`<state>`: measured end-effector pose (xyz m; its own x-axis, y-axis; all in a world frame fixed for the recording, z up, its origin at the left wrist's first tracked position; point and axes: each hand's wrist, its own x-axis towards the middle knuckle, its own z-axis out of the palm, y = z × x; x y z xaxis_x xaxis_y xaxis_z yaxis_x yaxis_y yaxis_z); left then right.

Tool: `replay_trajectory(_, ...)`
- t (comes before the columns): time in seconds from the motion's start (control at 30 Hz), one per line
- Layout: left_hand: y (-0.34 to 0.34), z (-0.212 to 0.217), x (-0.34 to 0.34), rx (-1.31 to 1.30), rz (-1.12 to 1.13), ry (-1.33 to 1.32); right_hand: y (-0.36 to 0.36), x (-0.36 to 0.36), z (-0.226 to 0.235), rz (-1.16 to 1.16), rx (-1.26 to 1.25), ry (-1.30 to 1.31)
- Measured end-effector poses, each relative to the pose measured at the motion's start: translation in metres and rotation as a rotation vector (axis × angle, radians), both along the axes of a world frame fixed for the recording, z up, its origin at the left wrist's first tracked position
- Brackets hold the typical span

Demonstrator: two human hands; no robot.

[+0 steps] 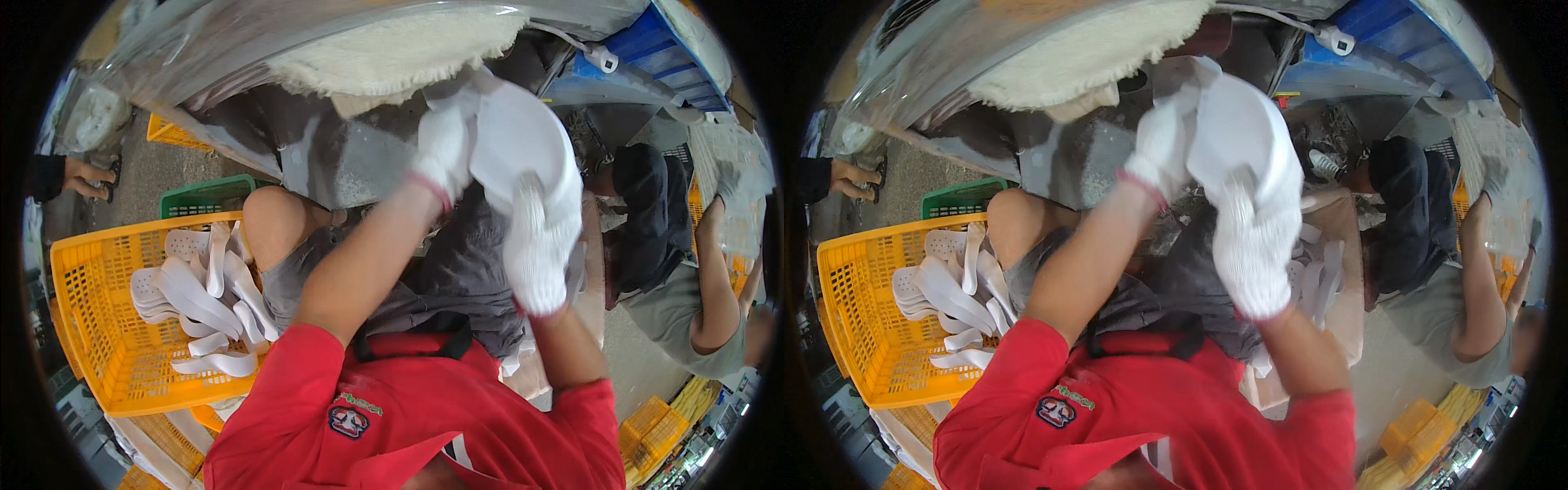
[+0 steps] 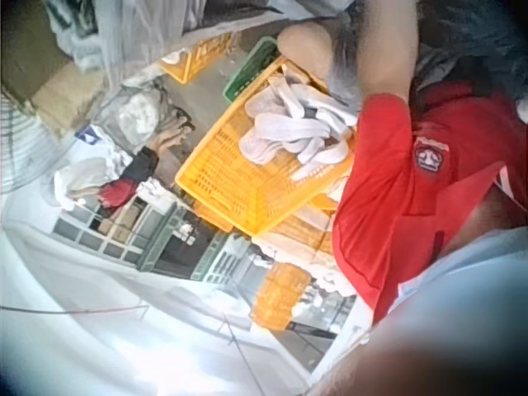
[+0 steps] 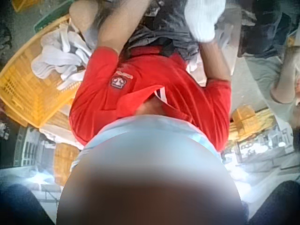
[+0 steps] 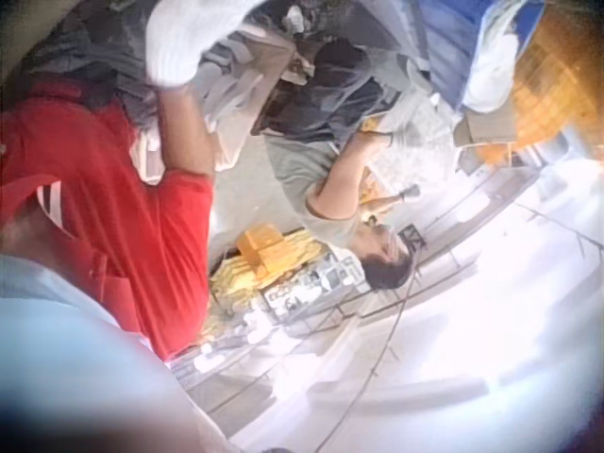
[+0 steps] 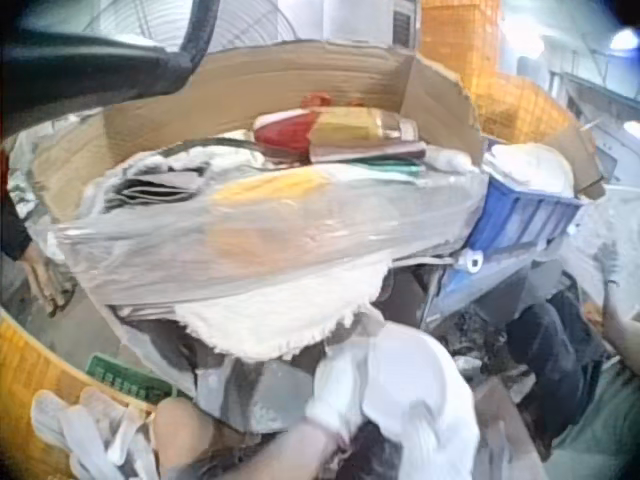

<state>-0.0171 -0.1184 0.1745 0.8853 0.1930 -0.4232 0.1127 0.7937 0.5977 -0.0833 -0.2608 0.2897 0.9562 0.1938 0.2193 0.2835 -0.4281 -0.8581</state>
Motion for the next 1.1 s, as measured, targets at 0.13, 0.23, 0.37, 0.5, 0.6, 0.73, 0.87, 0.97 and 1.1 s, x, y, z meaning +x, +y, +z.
replay_trajectory(0.13,0.075,-0.052,0.032,0.465,-0.159,-0.025,0.017,0.074,-0.042,0.137,0.038,-0.112)
replay_trajectory(0.23,0.126,-0.061,0.0,-0.009,0.004,0.206,0.029,0.104,-0.058,0.209,-0.2,-0.178)
replay_trajectory(0.37,0.137,-0.023,-0.065,1.372,-0.334,0.435,0.045,0.116,-0.051,0.14,0.033,0.148)
replay_trajectory(0.5,0.124,0.022,-0.095,1.462,-0.307,0.465,0.052,0.123,-0.058,0.209,-0.093,-0.032)
replay_trajectory(0.6,0.124,0.041,-0.1,1.427,-0.361,0.321,0.05,0.139,-0.077,0.272,-0.264,-0.211)
replay_trajectory(0.73,0.116,0.048,-0.104,0.86,-0.438,-0.011,0.052,0.159,-0.087,0.405,-0.587,-0.481)
replay_trajectory(0.87,0.072,0.036,-0.091,0.468,-0.292,-0.029,0.049,0.123,-0.055,0.336,-0.148,0.125)
replay_trajectory(0.97,0.02,0.019,-0.061,0.354,0.045,-0.109,0.028,0.061,-0.021,0.265,-0.081,0.414)
replay_trajectory(1.1,-0.018,-0.013,-0.004,0.486,0.213,0.054,0.01,0.026,-0.024,-0.051,0.253,0.394)
